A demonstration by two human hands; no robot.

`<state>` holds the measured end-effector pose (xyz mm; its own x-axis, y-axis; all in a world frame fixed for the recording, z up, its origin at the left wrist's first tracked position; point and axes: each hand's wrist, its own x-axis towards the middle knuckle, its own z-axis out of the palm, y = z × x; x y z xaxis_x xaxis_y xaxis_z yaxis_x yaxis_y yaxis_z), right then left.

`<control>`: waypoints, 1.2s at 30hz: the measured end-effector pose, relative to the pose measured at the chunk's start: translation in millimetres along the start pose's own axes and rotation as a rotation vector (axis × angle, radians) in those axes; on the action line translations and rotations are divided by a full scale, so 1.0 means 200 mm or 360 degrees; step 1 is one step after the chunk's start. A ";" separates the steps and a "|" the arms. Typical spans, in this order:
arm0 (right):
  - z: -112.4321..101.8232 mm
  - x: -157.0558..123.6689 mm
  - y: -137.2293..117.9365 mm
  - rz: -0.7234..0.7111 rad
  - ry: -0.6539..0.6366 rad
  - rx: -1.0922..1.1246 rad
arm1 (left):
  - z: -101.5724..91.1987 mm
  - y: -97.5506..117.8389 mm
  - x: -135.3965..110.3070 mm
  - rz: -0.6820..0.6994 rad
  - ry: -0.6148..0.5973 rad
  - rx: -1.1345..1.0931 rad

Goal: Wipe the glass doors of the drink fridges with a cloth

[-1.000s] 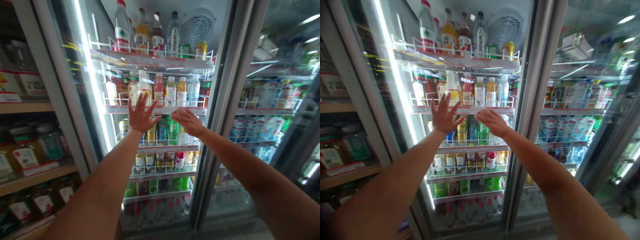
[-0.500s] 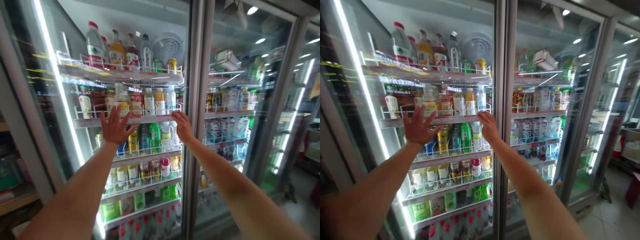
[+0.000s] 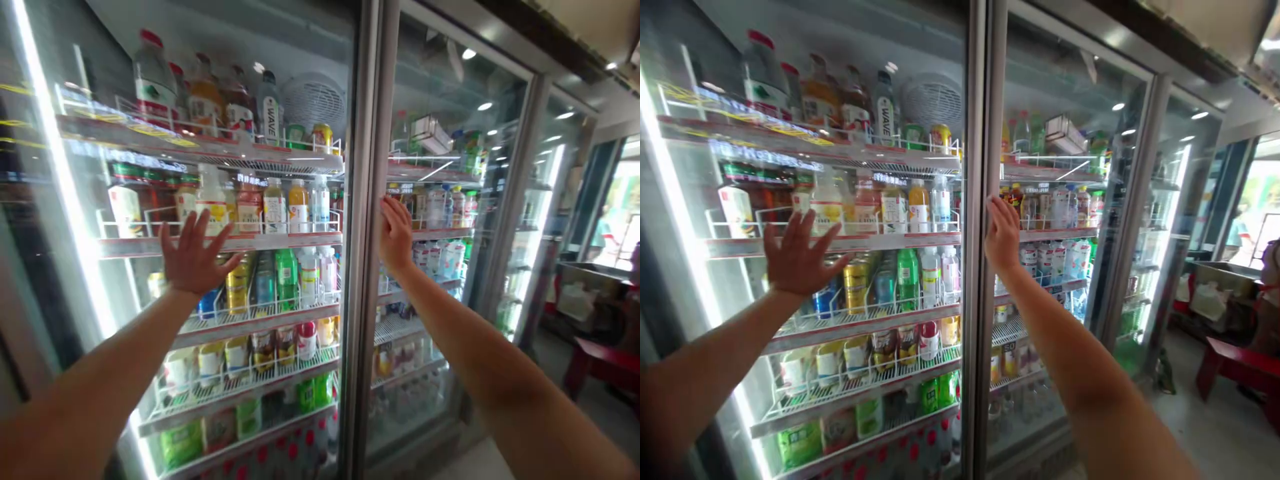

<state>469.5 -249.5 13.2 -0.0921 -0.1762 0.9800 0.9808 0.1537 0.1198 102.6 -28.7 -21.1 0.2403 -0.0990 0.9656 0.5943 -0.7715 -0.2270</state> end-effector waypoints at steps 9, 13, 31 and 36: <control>0.44 -0.23 -0.33 0.0037 -0.0552 0.0135 | 0.03 0.05 -0.05 -0.0115 0.0026 0.0027; 0.53 -0.49 -0.51 0.0022 -0.0760 0.0224 | 0.06 0.21 -0.11 -0.0221 0.0073 0.0041; 0.29 -0.45 -0.43 0.0165 -0.0912 0.0403 | 0.22 0.76 -0.10 0.0338 -0.0301 -0.0292; 0.39 -0.39 -0.46 -0.0025 -0.0781 0.0113 | 0.13 0.51 -0.05 0.0176 -0.0091 -0.0184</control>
<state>373.6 -173.2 -62.6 -0.1934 0.2967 0.9352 0.9662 0.2234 0.1290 181.4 -90.4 -57.6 0.3444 -0.1541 0.9261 0.4704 -0.8254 -0.3123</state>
